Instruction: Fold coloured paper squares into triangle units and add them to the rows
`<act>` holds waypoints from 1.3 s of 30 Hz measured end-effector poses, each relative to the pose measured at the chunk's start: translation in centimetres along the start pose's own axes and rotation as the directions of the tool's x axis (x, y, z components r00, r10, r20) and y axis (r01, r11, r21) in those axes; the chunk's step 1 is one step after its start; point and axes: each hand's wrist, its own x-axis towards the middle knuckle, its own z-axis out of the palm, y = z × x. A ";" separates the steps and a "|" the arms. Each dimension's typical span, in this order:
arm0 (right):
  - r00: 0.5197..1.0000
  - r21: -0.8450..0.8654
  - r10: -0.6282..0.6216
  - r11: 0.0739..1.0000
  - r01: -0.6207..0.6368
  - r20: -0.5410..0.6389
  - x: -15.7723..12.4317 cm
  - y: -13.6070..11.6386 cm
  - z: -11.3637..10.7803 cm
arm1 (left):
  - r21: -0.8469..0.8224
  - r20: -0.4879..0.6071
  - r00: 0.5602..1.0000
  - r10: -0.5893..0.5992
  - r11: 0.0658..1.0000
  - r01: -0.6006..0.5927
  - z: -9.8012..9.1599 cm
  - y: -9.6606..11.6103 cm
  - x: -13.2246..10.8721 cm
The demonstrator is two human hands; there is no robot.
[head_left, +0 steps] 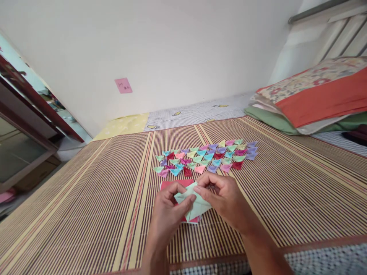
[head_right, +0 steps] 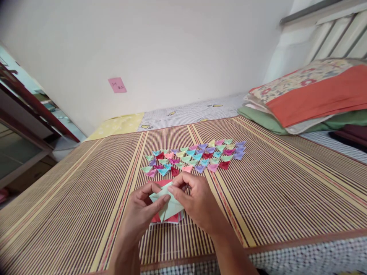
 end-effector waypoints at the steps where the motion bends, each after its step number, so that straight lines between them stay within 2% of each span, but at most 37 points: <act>1: 1.000 -0.006 -0.003 1.000 0.003 -0.014 0.0 0.0 0.1 | -0.019 -0.012 1.000 -0.003 1.000 0.003 0.0 -0.1 0.0; 13: 0.997 -0.027 0.002 1.000 -0.004 -0.074 -0.1 0.0 0.4 | -0.071 -0.048 0.999 -0.021 0.997 0.018 0.0 -0.4 0.1; 28: 0.998 0.045 0.001 0.999 0.002 -0.065 -0.1 0.1 0.1 | -0.226 -0.035 0.998 -0.044 0.974 0.035 0.5 0.3 0.2; 31: 0.999 0.046 0.006 0.999 -0.003 -0.049 -0.1 0.0 0.0 | -0.213 0.002 0.999 -0.040 0.976 0.040 0.4 0.3 0.3; 35: 0.999 0.017 -0.015 1.000 0.016 -0.046 -0.1 0.0 -0.1 | -0.158 0.071 0.989 -0.130 0.977 0.140 0.2 0.1 0.1; 39: 0.998 0.057 0.004 0.998 0.000 -0.061 0.0 0.3 0.0 | -0.094 0.060 0.989 -0.132 0.986 0.137 0.1 -0.2 0.0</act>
